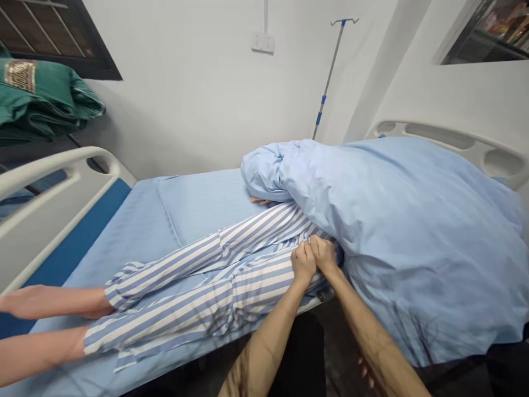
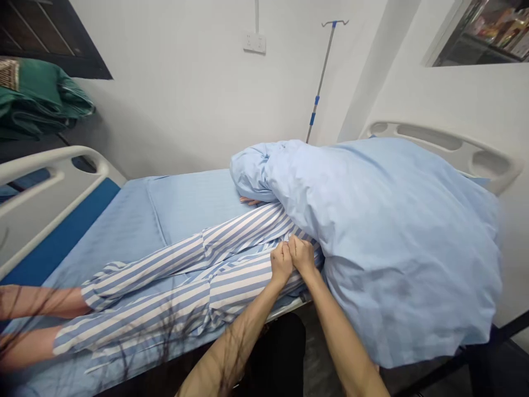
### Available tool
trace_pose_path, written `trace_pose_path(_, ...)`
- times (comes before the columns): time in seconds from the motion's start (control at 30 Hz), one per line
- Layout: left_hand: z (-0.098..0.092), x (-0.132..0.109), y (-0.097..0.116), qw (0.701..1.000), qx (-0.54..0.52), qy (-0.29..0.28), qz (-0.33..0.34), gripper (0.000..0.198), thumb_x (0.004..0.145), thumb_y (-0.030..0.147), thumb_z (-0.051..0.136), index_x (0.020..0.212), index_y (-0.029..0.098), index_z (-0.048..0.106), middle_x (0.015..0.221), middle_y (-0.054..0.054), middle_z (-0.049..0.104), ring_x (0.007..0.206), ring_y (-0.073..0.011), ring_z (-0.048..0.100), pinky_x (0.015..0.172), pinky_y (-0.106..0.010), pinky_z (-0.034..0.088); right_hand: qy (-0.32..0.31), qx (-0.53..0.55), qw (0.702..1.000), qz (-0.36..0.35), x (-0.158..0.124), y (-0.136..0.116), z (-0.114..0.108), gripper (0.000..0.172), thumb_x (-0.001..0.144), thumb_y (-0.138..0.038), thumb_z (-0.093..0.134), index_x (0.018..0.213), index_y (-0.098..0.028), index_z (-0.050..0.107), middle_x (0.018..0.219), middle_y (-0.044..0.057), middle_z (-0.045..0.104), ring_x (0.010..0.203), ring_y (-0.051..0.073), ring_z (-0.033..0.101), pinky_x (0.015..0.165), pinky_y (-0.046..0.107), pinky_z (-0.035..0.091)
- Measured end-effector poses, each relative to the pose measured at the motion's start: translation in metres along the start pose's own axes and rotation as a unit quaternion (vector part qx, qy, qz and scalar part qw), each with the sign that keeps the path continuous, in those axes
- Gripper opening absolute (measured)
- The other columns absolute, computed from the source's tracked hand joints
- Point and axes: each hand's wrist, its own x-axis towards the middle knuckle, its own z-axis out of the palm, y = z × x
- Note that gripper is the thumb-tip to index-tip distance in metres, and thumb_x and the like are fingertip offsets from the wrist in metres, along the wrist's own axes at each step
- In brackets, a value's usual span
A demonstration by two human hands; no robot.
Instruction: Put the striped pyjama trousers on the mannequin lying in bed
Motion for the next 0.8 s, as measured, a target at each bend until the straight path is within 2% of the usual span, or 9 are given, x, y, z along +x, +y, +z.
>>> trace_pose_path(0.07, -0.002, 0.001, 0.001, 1.0, -0.009, -0.007, -0.004, 0.03, 0.093, 0.022, 0.031, 0.063, 0.024, 0.035, 0.066, -0.006, 0.062, 0.066, -0.017, 0.054, 0.068, -0.03, 0.034, -0.017, -0.089, 0.995, -0.033, 0.005, -0.002, -0.007, 0.032, 0.092, -0.033, 0.033, 0.064, -0.022, 0.045, 0.057, 0.005, 0.054, 0.053, 0.015, 0.046, 0.056, 0.028, 0.028)
trace_pose_path(0.13, -0.003, 0.001, 0.002, 1.0, -0.017, -0.018, -0.013, 0.031, 0.093, 0.024, 0.03, 0.062, 0.024, 0.035, 0.066, -0.006, 0.063, 0.066, -0.0167, 0.054, 0.068, -0.03, 0.035, -0.027, -0.116, 0.992, -0.035, 0.009, -0.001, -0.01, 0.034, 0.092, -0.032, 0.031, 0.063, -0.022, 0.045, 0.059, 0.007, 0.057, 0.054, 0.015, 0.049, 0.057, 0.028, 0.03)
trace_pose_path(0.33, 0.0, 0.0, 0.006, 0.998, -0.029, -0.045, -0.032, 0.034, 0.09, 0.03, 0.036, 0.057, 0.022, 0.036, 0.061, 0.0, 0.055, 0.065, -0.0139, 0.05, 0.067, -0.027, 0.034, -0.038, -0.018, 0.995, 0.089, 0.01, 0.005, 0.0, 0.034, 0.088, -0.037, 0.029, 0.057, -0.025, 0.034, 0.053, 0.005, 0.05, 0.054, 0.018, 0.046, 0.057, 0.031, 0.037)
trace_pose_path(0.43, -0.017, 0.003, 0.003, 0.988, -0.085, -0.126, -0.031, 0.033, 0.087, 0.029, 0.038, 0.055, 0.022, 0.039, 0.054, 0.002, 0.049, 0.06, -0.0129, 0.048, 0.063, -0.026, 0.035, -0.037, 0.017, 0.993, 0.114, 0.01, 0.002, -0.001, 0.036, 0.085, -0.044, 0.031, 0.054, -0.026, 0.033, 0.053, 0.004, 0.046, 0.056, 0.021, 0.048, 0.056, 0.034, 0.039)
trace_pose_path(0.47, -0.031, 0.005, -0.002, 0.981, -0.105, -0.161, -0.025, 0.034, 0.087, 0.03, 0.038, 0.054, 0.022, 0.041, 0.052, 0.002, 0.047, 0.058, -0.0125, 0.047, 0.062, -0.025, 0.035, -0.035, 0.022, 0.991, 0.124, 0.01, 0.001, -0.002, 0.036, 0.084, -0.046, 0.031, 0.053, -0.027, 0.033, 0.053, 0.004, 0.045, 0.057, 0.022, 0.049, 0.057, 0.035, 0.041)
trace_pose_path(0.53, -0.072, 0.01, -0.017, 0.973, -0.119, -0.198, -0.004, 0.036, 0.086, 0.032, 0.039, 0.052, 0.022, 0.043, 0.049, 0.003, 0.044, 0.054, -0.0117, 0.045, 0.06, -0.025, 0.035, -0.033, 0.021, 0.989, 0.14, 0.01, 0.001, -0.004, 0.037, 0.082, -0.049, 0.031, 0.052, -0.028, 0.031, 0.053, 0.005, 0.044, 0.058, 0.025, 0.051, 0.059, 0.038, 0.043)
trace_pose_path(0.63, -0.161, 0.013, -0.053, 0.986, -0.079, -0.147, 0.011, 0.038, 0.084, 0.037, 0.042, 0.05, 0.021, 0.041, 0.048, 0.004, 0.041, 0.054, -0.0109, 0.041, 0.06, -0.026, 0.033, -0.029, 0.013, 0.989, 0.145, 0.01, 0.004, -0.003, 0.038, 0.078, -0.053, 0.033, 0.049, -0.029, 0.031, 0.053, 0.007, 0.045, 0.059, 0.028, 0.052, 0.061, 0.043, 0.043)
trace_pose_path(0.73, -0.259, 0.006, -0.089, 0.996, -0.048, -0.065, -0.044, 0.039, 0.084, 0.042, 0.04, 0.051, 0.021, 0.044, 0.05, 0.003, 0.044, 0.055, -0.0114, 0.042, 0.061, -0.026, 0.035, -0.027, -0.001, 0.989, 0.142, 0.009, 0.009, 0.0, 0.039, 0.077, -0.055, 0.034, 0.047, -0.031, 0.035, 0.054, 0.011, 0.051, 0.06, 0.03, 0.053, 0.065, 0.047, 0.043)
trace_pose_path(0.8, -0.316, -0.003, -0.107, 0.996, -0.009, -0.02, -0.083, 0.04, 0.084, 0.043, 0.039, 0.05, 0.022, 0.044, 0.048, 0.003, 0.042, 0.054, -0.0121, 0.041, 0.061, -0.026, 0.036, -0.034, -0.01, 0.989, 0.147, 0.009, 0.01, 0.001, 0.041, 0.077, -0.056, 0.033, 0.045, -0.031, 0.035, 0.057, 0.014, 0.056, 0.062, 0.031, 0.056, 0.066, 0.048, 0.043)
